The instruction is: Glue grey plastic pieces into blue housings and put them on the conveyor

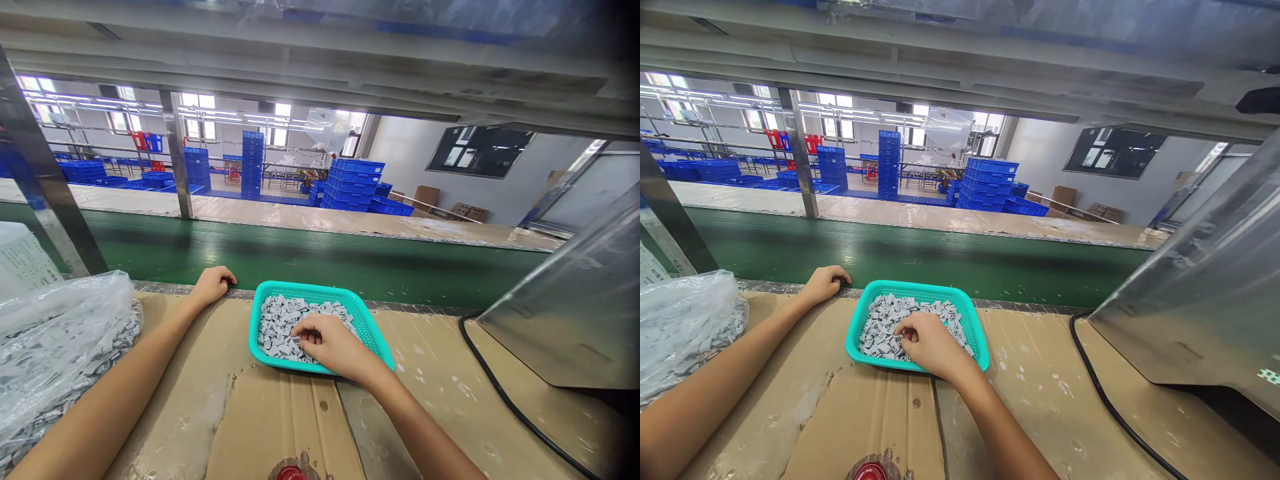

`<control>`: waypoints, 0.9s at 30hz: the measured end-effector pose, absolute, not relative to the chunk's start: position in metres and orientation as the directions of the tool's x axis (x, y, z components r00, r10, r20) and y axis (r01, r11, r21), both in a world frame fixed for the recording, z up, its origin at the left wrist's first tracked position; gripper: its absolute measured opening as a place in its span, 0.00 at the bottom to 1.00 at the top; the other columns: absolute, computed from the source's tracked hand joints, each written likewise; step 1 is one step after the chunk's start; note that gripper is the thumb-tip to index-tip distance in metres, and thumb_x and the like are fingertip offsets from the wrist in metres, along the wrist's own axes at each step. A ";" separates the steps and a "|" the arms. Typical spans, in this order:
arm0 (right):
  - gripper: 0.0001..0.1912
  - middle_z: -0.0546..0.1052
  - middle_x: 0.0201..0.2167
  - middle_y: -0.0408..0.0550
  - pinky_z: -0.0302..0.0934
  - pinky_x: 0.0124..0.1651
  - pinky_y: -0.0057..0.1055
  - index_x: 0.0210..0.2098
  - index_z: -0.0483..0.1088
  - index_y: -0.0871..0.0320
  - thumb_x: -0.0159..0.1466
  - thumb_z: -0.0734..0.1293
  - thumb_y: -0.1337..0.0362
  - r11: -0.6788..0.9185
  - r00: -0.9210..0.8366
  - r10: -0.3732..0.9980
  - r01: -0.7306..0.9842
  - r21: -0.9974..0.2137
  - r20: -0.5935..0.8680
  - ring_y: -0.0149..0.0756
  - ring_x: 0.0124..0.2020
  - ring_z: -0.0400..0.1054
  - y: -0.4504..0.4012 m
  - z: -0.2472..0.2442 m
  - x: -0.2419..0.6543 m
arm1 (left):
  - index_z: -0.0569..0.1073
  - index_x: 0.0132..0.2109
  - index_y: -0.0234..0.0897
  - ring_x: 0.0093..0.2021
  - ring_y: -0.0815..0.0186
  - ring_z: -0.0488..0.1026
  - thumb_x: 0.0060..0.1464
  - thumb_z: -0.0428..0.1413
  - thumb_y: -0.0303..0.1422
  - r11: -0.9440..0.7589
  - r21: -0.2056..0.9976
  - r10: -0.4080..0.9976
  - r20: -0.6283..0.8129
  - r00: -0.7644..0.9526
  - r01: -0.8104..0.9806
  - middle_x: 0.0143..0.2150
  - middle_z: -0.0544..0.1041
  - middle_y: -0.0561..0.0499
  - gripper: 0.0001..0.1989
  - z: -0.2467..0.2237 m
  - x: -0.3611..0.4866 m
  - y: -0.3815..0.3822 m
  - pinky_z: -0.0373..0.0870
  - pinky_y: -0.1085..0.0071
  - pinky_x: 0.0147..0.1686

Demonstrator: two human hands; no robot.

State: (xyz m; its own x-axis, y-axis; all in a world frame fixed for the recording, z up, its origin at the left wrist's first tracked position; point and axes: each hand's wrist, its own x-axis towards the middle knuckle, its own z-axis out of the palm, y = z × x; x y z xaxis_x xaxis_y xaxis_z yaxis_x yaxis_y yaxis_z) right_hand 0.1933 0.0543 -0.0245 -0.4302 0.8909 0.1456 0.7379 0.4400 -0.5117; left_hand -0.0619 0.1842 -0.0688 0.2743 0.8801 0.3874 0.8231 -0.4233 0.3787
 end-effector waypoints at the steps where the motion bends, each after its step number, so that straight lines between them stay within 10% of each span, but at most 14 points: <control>1: 0.12 0.72 0.26 0.45 0.58 0.29 0.24 0.30 0.73 0.60 0.51 0.60 0.74 0.439 -0.430 0.891 0.738 -0.512 0.143 0.30 0.26 0.65 0.054 -0.025 0.193 | 0.75 0.30 0.36 0.34 0.67 0.70 0.36 0.41 0.20 -0.424 0.377 0.879 0.389 0.275 0.824 0.33 0.75 0.52 0.19 -0.069 -0.062 0.184 0.65 0.74 0.34; 27: 0.12 0.72 0.26 0.46 0.58 0.29 0.25 0.31 0.73 0.60 0.52 0.59 0.72 0.426 -0.429 0.895 0.740 -0.521 0.122 0.30 0.27 0.65 0.054 -0.023 0.192 | 0.69 0.47 0.28 0.49 0.59 0.64 0.37 0.40 0.17 -0.397 0.223 0.883 0.356 0.305 0.890 0.49 0.69 0.45 0.27 -0.082 -0.063 0.198 0.60 0.66 0.49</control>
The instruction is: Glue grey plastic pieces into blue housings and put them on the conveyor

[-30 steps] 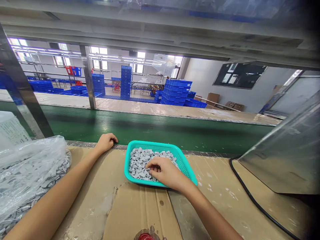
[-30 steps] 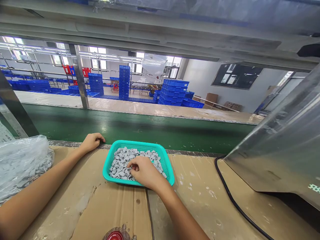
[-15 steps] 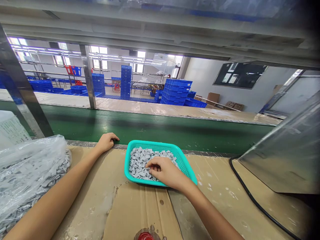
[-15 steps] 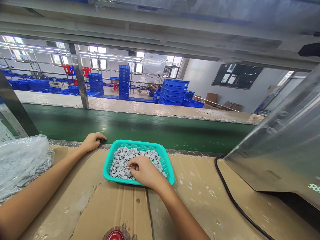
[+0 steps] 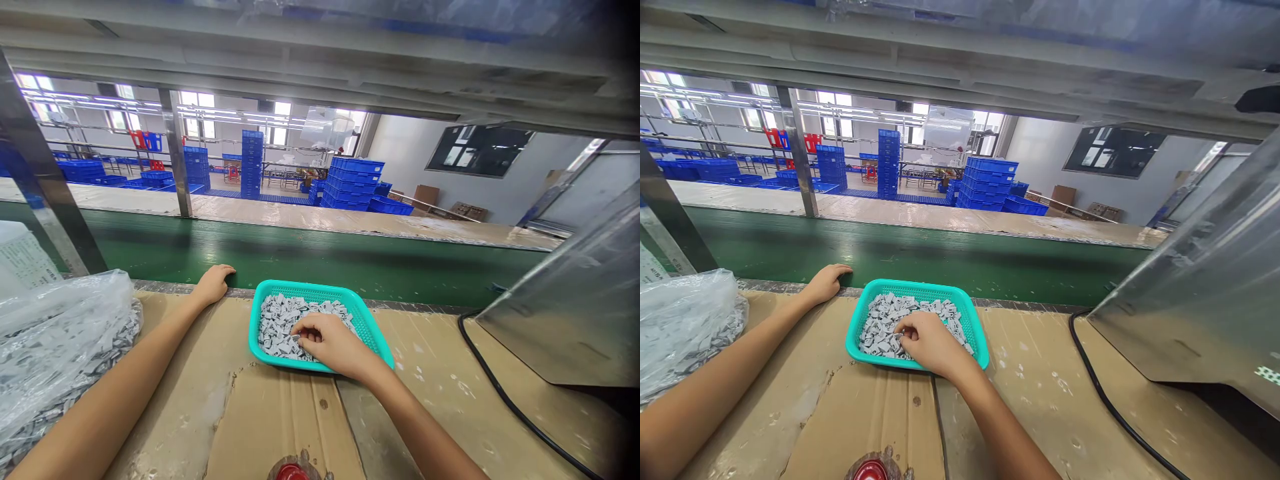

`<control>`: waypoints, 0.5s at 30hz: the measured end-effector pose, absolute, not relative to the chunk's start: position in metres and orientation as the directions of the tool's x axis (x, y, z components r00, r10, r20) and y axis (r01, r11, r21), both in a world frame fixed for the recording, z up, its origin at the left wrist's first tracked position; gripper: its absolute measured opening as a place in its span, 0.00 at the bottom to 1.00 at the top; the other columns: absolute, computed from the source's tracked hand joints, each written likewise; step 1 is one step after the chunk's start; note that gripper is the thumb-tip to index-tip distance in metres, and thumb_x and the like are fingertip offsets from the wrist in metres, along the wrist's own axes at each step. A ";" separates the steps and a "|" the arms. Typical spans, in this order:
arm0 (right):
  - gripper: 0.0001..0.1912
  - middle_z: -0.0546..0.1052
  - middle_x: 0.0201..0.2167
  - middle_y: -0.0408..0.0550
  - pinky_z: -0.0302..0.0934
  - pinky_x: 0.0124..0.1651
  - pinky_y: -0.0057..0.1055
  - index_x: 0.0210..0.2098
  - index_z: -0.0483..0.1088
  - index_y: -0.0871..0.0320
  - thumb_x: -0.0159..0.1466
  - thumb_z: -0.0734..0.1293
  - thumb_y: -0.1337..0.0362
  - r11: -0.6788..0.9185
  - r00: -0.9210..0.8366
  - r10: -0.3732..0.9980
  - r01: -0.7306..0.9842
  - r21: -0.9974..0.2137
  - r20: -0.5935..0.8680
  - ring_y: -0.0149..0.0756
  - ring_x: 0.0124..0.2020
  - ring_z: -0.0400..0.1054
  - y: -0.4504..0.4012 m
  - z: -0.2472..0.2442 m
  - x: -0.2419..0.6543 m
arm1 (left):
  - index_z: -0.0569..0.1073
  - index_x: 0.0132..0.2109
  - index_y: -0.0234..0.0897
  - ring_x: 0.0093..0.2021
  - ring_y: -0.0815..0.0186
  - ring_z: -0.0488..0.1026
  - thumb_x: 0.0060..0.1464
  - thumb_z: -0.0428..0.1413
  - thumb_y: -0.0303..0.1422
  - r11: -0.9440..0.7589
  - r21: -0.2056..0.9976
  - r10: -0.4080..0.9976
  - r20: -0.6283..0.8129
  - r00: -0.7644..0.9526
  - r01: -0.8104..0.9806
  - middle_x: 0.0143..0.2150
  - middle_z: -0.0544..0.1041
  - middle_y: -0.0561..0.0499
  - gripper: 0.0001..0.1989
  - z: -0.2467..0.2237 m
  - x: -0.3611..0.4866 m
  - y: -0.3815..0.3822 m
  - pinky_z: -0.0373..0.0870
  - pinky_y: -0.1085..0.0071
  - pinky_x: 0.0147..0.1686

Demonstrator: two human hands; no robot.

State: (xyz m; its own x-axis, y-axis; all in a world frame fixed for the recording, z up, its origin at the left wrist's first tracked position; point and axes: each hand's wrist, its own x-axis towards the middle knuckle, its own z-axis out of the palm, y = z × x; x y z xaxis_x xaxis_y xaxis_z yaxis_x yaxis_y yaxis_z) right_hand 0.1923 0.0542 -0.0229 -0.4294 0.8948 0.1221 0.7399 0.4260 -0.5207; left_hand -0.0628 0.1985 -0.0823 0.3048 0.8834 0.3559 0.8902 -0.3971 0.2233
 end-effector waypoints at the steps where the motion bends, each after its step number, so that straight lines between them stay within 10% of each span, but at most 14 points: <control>1: 0.12 0.72 0.26 0.46 0.58 0.29 0.25 0.31 0.73 0.60 0.52 0.59 0.72 0.426 -0.429 0.895 0.740 -0.521 0.122 0.31 0.27 0.65 0.054 -0.023 0.192 | 0.69 0.46 0.29 0.49 0.60 0.64 0.37 0.40 0.17 -0.395 0.223 0.884 0.358 0.302 0.891 0.49 0.69 0.45 0.27 -0.083 -0.063 0.199 0.60 0.66 0.49; 15: 0.12 0.73 0.27 0.46 0.57 0.29 0.26 0.31 0.73 0.59 0.53 0.59 0.72 0.435 -0.433 0.892 0.737 -0.518 0.131 0.31 0.27 0.65 0.053 -0.023 0.193 | 0.72 0.29 0.36 0.33 0.66 0.67 0.32 0.40 0.19 -0.458 0.302 0.863 0.377 0.336 0.836 0.29 0.71 0.49 0.19 -0.073 -0.061 0.191 0.65 0.73 0.33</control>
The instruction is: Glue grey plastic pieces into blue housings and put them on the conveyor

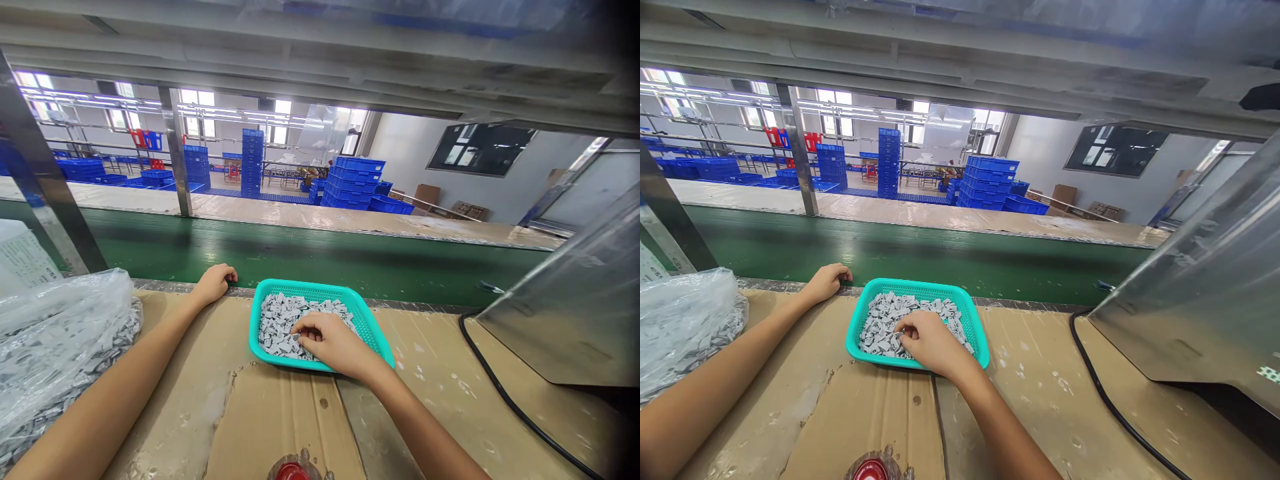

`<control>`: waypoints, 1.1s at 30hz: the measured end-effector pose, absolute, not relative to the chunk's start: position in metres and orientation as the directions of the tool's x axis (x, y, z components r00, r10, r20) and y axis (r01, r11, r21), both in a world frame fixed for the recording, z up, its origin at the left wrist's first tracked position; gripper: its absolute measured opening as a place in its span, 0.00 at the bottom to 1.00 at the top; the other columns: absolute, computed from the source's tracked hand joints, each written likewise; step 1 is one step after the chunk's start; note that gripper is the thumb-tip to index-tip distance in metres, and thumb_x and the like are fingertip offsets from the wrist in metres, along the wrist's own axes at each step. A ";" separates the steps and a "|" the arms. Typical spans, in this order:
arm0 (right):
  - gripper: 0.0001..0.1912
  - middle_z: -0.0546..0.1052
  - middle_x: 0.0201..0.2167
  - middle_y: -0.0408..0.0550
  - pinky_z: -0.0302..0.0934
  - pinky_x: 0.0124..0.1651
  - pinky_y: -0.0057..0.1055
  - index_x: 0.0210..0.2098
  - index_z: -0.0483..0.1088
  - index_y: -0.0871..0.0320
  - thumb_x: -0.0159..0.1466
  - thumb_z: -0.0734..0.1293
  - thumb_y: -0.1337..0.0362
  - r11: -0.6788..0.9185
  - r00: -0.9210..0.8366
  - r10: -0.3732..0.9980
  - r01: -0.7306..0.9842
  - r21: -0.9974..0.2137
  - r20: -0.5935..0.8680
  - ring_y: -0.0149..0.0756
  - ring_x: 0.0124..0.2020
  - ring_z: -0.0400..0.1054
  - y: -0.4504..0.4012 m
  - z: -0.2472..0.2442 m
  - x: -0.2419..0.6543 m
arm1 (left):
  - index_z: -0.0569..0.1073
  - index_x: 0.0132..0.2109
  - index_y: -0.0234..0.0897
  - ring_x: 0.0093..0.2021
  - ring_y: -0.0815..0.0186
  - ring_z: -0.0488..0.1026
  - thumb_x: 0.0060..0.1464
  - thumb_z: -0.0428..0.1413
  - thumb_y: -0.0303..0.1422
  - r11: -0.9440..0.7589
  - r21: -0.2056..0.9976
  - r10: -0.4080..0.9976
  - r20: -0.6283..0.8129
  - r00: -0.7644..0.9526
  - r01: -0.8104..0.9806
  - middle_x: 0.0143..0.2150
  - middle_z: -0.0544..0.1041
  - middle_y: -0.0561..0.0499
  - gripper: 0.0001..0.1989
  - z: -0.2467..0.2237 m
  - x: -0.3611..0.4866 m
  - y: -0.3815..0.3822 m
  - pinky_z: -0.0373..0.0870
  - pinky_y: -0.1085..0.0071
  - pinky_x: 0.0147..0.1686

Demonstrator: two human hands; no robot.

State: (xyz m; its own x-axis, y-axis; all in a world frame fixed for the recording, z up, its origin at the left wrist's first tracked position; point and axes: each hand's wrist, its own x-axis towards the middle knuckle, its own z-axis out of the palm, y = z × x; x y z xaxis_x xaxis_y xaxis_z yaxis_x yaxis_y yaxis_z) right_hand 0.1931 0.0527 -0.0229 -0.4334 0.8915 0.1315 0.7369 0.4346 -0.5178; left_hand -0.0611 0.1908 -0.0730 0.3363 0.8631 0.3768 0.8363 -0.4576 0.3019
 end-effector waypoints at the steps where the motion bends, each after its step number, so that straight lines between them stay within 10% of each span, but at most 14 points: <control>1: 0.12 0.73 0.27 0.46 0.57 0.29 0.25 0.32 0.73 0.59 0.53 0.59 0.72 0.437 -0.435 0.890 0.735 -0.518 0.132 0.31 0.27 0.65 0.053 -0.023 0.193 | 0.72 0.29 0.35 0.32 0.66 0.67 0.32 0.40 0.19 -0.460 0.310 0.863 0.376 0.337 0.832 0.29 0.71 0.49 0.19 -0.073 -0.061 0.190 0.64 0.73 0.32; 33: 0.12 0.73 0.28 0.46 0.58 0.30 0.26 0.32 0.72 0.59 0.54 0.59 0.71 0.422 -0.427 0.896 0.733 -0.534 0.122 0.32 0.27 0.65 0.053 -0.024 0.193 | 0.72 0.35 0.35 0.34 0.65 0.68 0.34 0.41 0.18 -0.409 0.293 0.886 0.354 0.300 0.864 0.32 0.70 0.47 0.21 -0.074 -0.062 0.191 0.64 0.72 0.33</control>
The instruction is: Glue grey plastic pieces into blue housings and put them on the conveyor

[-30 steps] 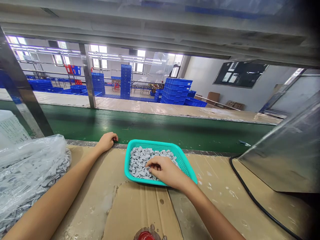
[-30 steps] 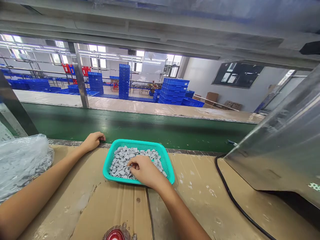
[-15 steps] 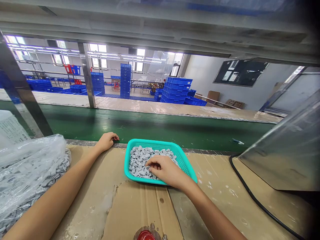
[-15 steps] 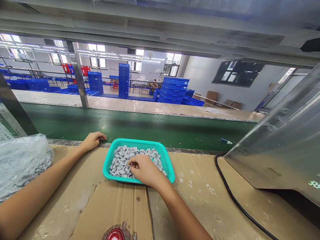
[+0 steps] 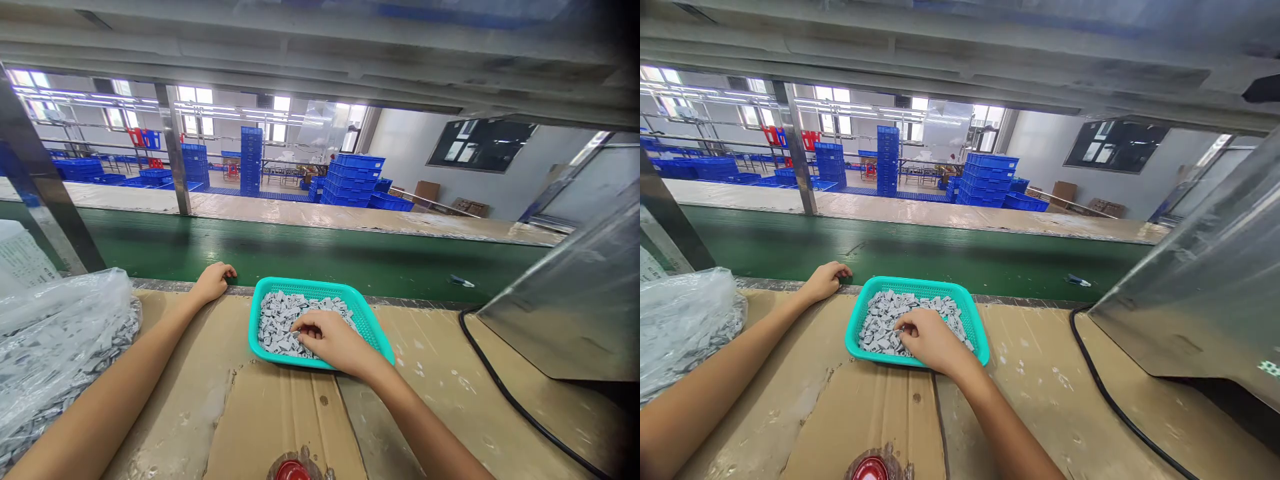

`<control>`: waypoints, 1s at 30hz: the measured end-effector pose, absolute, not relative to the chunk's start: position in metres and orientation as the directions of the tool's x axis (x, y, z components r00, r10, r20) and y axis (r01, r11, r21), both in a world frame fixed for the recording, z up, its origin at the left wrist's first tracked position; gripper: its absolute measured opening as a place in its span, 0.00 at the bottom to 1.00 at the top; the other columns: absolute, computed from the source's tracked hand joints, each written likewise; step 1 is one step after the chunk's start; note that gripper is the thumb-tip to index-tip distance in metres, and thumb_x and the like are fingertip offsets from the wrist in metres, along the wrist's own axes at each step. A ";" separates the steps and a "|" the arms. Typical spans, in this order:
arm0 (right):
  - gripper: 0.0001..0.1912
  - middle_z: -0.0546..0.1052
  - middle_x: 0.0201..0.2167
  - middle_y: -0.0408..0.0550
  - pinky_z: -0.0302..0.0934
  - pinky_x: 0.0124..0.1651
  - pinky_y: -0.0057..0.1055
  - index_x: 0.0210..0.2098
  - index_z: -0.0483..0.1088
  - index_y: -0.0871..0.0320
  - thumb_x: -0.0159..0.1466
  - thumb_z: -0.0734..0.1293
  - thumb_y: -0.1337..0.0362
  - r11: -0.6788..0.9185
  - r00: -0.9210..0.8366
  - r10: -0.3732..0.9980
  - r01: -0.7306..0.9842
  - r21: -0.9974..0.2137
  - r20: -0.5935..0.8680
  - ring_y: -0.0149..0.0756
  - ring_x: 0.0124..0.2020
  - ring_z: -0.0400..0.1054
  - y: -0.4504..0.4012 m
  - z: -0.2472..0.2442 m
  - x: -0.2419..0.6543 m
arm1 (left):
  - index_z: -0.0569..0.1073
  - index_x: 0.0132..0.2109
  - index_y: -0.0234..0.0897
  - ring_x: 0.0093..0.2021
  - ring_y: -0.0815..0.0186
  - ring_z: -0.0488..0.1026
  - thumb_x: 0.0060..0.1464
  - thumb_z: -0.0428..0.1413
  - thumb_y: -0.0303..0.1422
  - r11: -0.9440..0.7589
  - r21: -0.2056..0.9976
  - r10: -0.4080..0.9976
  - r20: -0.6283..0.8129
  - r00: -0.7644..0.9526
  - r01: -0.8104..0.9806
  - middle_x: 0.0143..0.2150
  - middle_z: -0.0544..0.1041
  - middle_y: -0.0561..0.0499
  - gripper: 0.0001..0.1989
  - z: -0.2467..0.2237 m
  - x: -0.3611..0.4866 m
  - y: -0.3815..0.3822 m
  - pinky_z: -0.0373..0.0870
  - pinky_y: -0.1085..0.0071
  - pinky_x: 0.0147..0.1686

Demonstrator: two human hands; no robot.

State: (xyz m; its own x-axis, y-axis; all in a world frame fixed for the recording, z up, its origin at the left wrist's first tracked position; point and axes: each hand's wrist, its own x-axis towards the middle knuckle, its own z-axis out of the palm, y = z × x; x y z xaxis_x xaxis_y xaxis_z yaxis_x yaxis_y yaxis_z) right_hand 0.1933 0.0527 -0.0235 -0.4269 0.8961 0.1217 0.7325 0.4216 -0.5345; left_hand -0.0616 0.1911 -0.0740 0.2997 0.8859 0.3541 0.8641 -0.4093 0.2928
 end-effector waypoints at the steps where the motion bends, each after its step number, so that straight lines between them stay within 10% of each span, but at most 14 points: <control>1: 0.12 0.73 0.28 0.46 0.58 0.30 0.26 0.32 0.73 0.58 0.54 0.59 0.71 0.419 -0.425 0.897 0.735 -0.533 0.120 0.32 0.27 0.65 0.052 -0.023 0.193 | 0.72 0.34 0.35 0.34 0.65 0.67 0.34 0.41 0.18 -0.408 0.286 0.885 0.355 0.300 0.867 0.32 0.70 0.47 0.21 -0.074 -0.062 0.191 0.64 0.72 0.32; 30: 0.12 0.73 0.27 0.46 0.58 0.29 0.25 0.32 0.73 0.59 0.53 0.59 0.72 0.425 -0.429 0.895 0.742 -0.518 0.121 0.31 0.27 0.65 0.053 -0.022 0.192 | 0.71 0.30 0.35 0.34 0.64 0.66 0.33 0.41 0.18 -0.410 0.277 0.882 0.362 0.301 0.869 0.31 0.70 0.48 0.18 -0.072 -0.062 0.190 0.63 0.71 0.32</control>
State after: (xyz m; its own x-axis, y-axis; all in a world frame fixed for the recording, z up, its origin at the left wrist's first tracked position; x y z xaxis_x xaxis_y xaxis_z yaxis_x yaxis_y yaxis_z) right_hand 0.1923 0.0526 -0.0218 -0.4287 0.8953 0.1210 0.7419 0.4253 -0.5183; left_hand -0.0615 0.1901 -0.0719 0.3010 0.8824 0.3616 0.8691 -0.4099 0.2768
